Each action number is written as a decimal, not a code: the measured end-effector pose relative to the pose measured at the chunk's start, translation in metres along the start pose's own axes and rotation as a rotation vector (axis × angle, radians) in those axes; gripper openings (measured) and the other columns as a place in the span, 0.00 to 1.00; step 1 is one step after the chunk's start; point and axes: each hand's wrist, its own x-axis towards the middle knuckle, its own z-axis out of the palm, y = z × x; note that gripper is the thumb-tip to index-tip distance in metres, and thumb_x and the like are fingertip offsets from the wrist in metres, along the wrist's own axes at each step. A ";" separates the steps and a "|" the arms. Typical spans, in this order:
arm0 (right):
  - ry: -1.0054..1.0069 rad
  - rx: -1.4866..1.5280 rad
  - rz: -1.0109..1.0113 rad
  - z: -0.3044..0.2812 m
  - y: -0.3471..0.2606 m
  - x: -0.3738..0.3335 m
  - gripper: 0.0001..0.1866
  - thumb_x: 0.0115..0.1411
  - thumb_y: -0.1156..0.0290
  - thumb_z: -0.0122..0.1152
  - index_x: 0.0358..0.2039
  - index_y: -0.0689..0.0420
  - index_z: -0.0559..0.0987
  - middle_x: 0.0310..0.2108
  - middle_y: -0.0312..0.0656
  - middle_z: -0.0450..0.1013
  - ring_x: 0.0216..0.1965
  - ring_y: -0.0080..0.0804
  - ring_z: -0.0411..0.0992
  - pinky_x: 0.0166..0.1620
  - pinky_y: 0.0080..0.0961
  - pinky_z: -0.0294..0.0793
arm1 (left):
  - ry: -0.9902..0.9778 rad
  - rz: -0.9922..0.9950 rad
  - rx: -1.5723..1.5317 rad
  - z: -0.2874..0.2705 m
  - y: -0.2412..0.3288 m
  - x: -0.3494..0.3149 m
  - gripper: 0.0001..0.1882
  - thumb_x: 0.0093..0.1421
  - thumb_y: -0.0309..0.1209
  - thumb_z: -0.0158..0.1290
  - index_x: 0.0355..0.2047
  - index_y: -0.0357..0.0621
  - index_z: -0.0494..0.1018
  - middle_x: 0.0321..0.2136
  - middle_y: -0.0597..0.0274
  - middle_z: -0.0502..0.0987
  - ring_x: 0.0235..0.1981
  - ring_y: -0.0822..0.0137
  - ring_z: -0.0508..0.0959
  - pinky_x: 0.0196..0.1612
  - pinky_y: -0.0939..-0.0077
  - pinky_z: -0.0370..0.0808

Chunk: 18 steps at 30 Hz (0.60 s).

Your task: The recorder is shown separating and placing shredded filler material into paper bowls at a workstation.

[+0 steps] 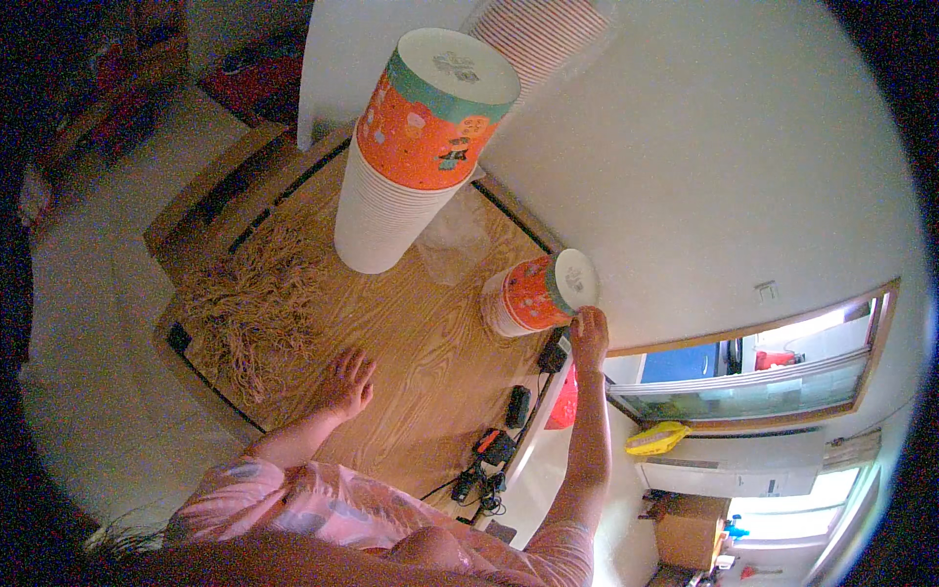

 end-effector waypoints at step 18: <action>-0.197 -0.234 0.089 -0.012 -0.024 0.008 0.16 0.40 0.78 0.49 0.34 0.56 0.70 0.32 0.43 0.69 0.40 0.42 0.65 0.42 0.36 0.63 | 0.053 0.027 -0.035 -0.008 -0.004 -0.003 0.24 0.48 0.36 0.49 0.47 0.44 0.62 0.49 0.48 0.61 0.52 0.50 0.58 0.52 0.52 0.55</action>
